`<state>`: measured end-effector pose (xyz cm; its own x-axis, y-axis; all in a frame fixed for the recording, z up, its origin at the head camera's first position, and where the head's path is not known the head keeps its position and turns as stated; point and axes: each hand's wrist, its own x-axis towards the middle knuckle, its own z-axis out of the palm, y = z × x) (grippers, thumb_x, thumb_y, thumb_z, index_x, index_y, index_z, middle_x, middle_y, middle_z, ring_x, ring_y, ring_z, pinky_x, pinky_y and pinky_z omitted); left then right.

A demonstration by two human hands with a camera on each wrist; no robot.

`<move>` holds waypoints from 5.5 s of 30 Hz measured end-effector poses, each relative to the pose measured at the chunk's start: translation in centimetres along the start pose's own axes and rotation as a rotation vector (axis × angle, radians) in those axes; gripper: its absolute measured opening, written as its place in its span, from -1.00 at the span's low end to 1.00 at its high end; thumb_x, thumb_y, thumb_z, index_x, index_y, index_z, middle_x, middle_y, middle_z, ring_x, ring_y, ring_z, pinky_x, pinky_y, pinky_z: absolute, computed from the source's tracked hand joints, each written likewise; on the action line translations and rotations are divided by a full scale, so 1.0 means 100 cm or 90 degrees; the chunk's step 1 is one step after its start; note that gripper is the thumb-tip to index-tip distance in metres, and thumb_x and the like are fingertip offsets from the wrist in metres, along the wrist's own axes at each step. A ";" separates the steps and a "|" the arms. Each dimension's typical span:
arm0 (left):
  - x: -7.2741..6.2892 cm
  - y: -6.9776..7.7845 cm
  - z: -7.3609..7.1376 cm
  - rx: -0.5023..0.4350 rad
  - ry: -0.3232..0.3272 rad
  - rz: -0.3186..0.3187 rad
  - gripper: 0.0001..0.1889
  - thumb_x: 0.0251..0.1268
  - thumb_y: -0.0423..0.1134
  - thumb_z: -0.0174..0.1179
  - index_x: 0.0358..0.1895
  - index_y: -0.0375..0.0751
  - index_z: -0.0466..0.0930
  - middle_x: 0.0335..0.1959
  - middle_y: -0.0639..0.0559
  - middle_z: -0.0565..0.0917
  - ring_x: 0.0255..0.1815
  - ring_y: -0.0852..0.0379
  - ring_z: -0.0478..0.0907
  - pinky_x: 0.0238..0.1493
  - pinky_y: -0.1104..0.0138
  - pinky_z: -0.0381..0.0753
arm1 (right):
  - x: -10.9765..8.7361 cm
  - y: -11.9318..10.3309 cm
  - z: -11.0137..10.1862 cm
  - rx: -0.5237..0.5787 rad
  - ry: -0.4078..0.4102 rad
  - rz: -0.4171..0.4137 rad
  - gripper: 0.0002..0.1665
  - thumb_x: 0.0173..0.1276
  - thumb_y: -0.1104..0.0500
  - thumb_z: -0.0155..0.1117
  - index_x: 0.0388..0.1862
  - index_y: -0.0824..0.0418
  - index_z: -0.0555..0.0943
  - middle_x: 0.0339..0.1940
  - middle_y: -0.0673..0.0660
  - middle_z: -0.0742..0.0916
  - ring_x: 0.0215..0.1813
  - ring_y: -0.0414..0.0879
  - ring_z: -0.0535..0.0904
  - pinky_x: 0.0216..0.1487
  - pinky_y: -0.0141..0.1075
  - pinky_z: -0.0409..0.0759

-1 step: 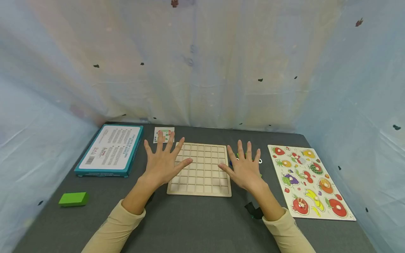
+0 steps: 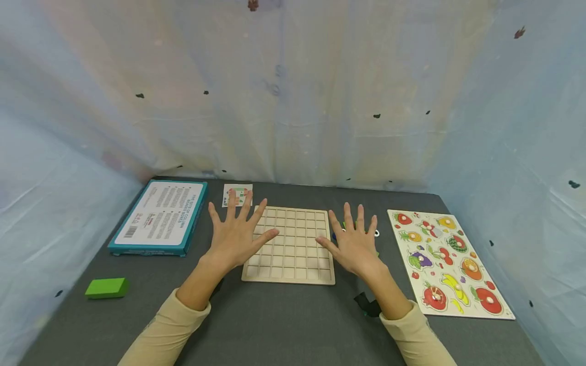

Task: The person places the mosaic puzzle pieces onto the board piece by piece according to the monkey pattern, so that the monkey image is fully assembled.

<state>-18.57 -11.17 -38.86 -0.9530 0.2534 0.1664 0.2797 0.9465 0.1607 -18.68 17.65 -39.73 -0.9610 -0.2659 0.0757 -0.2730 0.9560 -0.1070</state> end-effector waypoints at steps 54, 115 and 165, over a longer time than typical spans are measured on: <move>-0.017 -0.084 0.065 -0.216 -0.193 0.161 0.06 -0.08 0.35 0.45 0.50 -0.11 0.31 0.52 -0.33 0.16 0.48 -0.39 0.08 0.27 -0.41 0.04 | 0.054 0.081 0.049 0.331 -0.056 -0.107 -0.76 0.29 0.30 0.42 -0.08 0.35 0.72 -0.41 0.09 0.51 -0.42 -0.08 0.36 -0.37 -0.25 0.33; -0.018 -0.079 0.064 -0.231 -0.179 0.155 0.02 -0.08 0.30 0.47 0.47 -0.14 0.36 0.50 -0.25 0.24 0.33 -0.22 0.22 0.19 -0.34 0.21 | 0.070 0.029 0.056 0.469 -0.028 0.099 -0.86 0.33 0.34 0.36 -0.42 0.40 0.70 -0.61 0.20 0.71 -0.58 -0.01 0.65 -0.48 -0.26 0.59; -0.017 -0.079 0.063 -0.234 -0.185 0.153 0.01 -0.05 0.27 0.48 0.47 -0.16 0.35 0.51 -0.25 0.23 0.35 -0.23 0.20 0.20 -0.33 0.21 | 0.023 0.046 0.047 0.069 -0.133 -0.253 -0.39 0.63 0.12 -0.20 0.58 0.28 0.16 0.61 0.19 0.19 0.62 0.24 -0.14 0.40 0.38 -0.19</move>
<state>-19.94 -17.86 -46.50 -0.8354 0.5490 -0.0284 0.4669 0.7359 0.4903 -22.38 20.83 -44.67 -0.7663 -0.6388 -0.0681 -0.6142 0.7596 -0.2137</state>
